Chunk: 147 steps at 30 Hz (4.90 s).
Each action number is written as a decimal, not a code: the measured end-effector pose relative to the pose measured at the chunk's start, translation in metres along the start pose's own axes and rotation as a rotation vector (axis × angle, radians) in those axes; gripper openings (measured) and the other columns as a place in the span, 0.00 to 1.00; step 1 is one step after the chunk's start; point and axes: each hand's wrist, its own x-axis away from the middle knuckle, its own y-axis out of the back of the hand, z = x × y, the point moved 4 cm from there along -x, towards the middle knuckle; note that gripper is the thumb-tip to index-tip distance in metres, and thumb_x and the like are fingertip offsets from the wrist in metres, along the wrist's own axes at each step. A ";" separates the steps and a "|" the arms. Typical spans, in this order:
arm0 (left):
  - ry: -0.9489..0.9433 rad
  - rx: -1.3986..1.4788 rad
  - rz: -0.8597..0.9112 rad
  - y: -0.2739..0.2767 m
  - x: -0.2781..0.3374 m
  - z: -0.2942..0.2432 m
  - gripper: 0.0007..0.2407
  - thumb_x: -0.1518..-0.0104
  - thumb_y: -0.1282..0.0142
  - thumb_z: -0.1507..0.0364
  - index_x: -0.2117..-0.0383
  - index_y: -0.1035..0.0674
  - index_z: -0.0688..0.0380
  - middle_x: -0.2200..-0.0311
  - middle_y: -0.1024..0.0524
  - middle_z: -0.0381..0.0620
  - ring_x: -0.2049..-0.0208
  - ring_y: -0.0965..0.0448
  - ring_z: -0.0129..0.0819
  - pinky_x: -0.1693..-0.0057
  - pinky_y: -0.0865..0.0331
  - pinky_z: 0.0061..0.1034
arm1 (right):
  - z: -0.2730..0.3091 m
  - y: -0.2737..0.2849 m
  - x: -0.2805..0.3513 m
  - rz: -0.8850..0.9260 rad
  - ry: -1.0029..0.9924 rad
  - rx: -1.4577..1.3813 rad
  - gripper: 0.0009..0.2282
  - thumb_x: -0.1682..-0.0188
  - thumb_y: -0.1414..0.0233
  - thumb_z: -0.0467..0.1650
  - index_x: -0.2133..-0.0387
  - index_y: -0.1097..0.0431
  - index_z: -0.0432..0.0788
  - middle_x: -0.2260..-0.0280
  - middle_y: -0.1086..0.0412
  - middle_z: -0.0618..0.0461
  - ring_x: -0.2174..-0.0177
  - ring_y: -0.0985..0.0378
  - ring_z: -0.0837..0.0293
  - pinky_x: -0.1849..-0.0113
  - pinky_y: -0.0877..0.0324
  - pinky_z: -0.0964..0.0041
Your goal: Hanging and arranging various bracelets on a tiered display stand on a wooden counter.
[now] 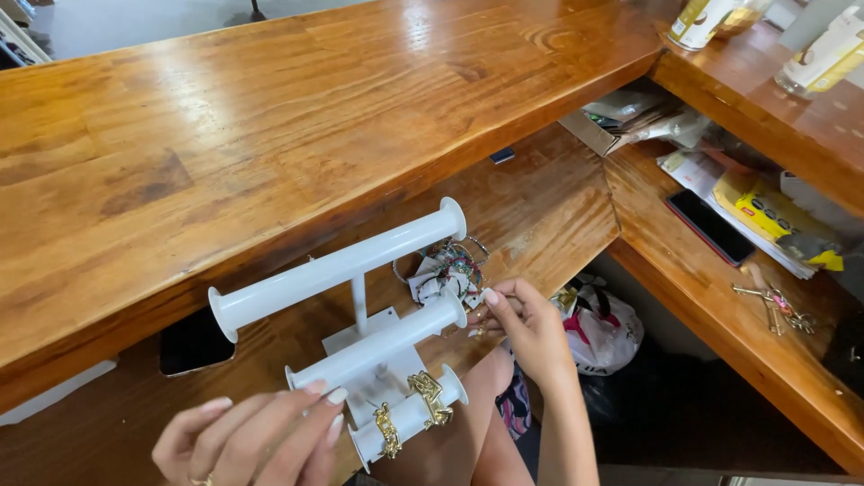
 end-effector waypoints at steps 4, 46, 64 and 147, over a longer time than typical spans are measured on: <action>-0.146 0.132 0.169 -0.011 0.035 -0.010 0.11 0.43 0.40 0.56 0.57 0.20 0.35 0.56 0.21 0.28 0.56 0.21 0.30 0.46 0.27 0.33 | -0.015 -0.004 -0.013 -0.108 -0.063 0.187 0.13 0.49 0.48 0.40 0.65 0.24 0.43 0.65 0.19 0.54 0.63 0.17 0.61 0.74 0.18 0.65; 0.308 0.424 0.579 -0.060 0.042 0.013 0.20 0.50 0.38 0.50 0.52 0.20 0.35 0.60 0.15 0.24 0.68 0.15 0.31 0.64 0.23 0.30 | 0.033 -0.050 0.057 0.148 0.906 0.415 0.16 0.55 0.38 0.46 0.60 0.25 0.54 0.49 0.34 0.51 0.52 0.28 0.50 0.53 0.32 0.54; -0.283 0.111 -0.018 -0.040 0.042 -0.010 0.07 0.35 0.55 0.59 0.65 0.23 0.32 0.58 0.22 0.18 0.59 0.24 0.16 0.57 0.30 0.18 | -0.019 -0.060 0.039 0.030 -0.109 -0.397 0.09 0.47 0.45 0.33 0.76 0.31 0.45 0.72 0.36 0.60 0.67 0.38 0.64 0.59 0.47 0.70; 0.073 0.246 0.191 -0.042 -0.014 0.043 0.11 0.46 0.39 0.62 0.59 0.15 0.46 0.62 0.17 0.35 0.64 0.20 0.31 0.55 0.26 0.27 | -0.036 0.037 -0.130 0.009 0.341 0.212 0.11 0.49 0.45 0.36 0.56 0.22 0.50 0.47 0.30 0.52 0.45 0.29 0.55 0.44 0.34 0.57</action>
